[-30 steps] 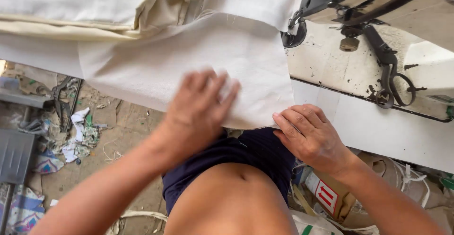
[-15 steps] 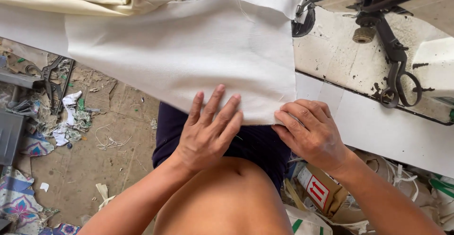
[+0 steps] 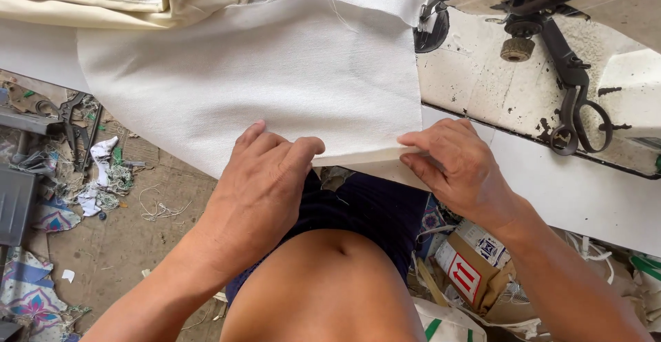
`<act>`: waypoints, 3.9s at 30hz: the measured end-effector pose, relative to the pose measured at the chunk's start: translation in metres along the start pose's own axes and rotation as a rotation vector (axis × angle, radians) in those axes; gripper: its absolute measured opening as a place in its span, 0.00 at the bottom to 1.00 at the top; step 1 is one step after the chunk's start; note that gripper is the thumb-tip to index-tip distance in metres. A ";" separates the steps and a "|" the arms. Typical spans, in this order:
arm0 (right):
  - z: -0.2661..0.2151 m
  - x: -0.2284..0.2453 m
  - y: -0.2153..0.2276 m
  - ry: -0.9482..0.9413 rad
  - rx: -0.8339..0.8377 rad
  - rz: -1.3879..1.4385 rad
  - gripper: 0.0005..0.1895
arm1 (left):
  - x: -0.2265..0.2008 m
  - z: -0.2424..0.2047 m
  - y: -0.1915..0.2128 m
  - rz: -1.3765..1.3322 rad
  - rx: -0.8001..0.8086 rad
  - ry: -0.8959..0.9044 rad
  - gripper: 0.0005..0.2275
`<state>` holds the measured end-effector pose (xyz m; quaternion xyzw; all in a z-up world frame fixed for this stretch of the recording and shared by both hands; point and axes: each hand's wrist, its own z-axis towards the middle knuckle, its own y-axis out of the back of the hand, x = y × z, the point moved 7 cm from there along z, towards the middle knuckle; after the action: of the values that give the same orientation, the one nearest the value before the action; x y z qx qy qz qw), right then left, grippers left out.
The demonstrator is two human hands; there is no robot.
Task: Folding and aligning fabric pieces on a sewing machine table to prepare them for stitching.
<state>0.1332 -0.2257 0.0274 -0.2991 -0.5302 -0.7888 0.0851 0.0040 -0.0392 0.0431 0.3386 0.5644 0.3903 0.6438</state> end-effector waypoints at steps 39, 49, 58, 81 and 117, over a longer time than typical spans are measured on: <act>-0.117 -0.043 0.038 -0.289 0.062 -0.042 0.14 | 0.030 0.006 0.015 0.375 0.193 -0.107 0.08; -0.109 -0.026 0.038 -0.350 -0.188 -0.218 0.10 | 0.044 0.137 -0.003 0.451 -0.035 -0.427 0.09; -0.092 0.006 0.027 0.005 -0.228 -0.357 0.07 | 0.053 0.011 0.037 0.528 -0.075 -0.294 0.07; -0.073 -0.022 0.041 -0.238 -0.169 -0.031 0.11 | -0.064 0.081 -0.075 0.110 0.194 -0.344 0.16; -0.087 -0.012 0.031 -0.187 -0.224 -0.208 0.05 | -0.065 0.080 -0.073 -0.116 0.065 -0.316 0.05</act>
<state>0.1234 -0.3183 0.0228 -0.3223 -0.4727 -0.8162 -0.0804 0.0885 -0.1301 0.0203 0.3832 0.4869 0.2759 0.7348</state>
